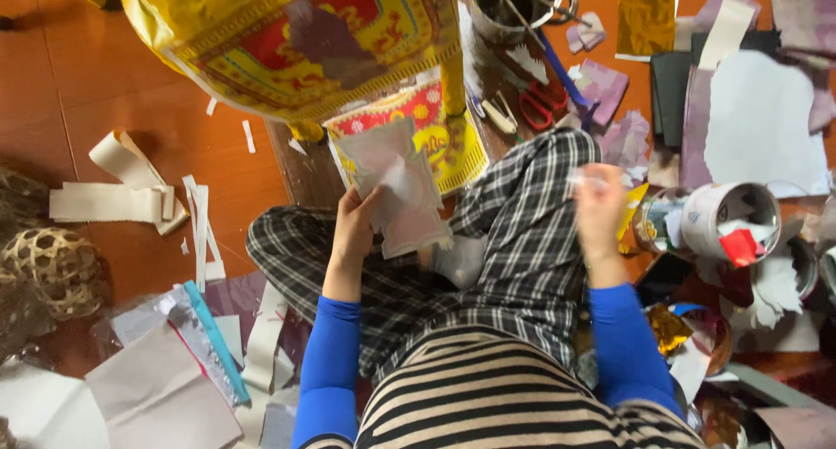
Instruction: Decorating and assembling traditional paper horses using glue and paper cutouts.
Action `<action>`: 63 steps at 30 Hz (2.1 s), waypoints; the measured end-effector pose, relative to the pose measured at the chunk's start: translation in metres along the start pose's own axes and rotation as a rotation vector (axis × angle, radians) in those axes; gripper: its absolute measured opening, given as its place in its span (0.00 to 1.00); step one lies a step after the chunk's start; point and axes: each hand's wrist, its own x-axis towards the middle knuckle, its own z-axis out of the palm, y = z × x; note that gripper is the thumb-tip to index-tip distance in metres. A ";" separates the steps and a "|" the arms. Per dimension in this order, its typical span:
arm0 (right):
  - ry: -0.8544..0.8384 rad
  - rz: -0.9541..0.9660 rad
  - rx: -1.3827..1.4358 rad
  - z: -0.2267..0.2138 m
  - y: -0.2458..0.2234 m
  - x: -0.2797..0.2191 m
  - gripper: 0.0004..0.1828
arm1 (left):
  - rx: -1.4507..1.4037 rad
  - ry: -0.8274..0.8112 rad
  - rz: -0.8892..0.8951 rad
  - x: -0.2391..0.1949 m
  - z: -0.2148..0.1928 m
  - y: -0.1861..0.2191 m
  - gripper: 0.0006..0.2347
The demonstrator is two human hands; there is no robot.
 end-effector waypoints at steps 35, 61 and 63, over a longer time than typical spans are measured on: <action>-0.139 -0.441 -1.014 0.112 -0.064 0.303 0.31 | 0.557 0.186 -0.402 0.102 -0.032 -0.020 0.17; -0.756 -0.070 -1.488 0.145 -0.083 0.374 0.14 | 0.566 0.053 -0.313 0.106 -0.052 -0.046 0.14; -0.820 -0.011 -1.413 0.141 -0.094 0.388 0.14 | 0.620 0.062 -0.298 0.111 -0.054 -0.046 0.14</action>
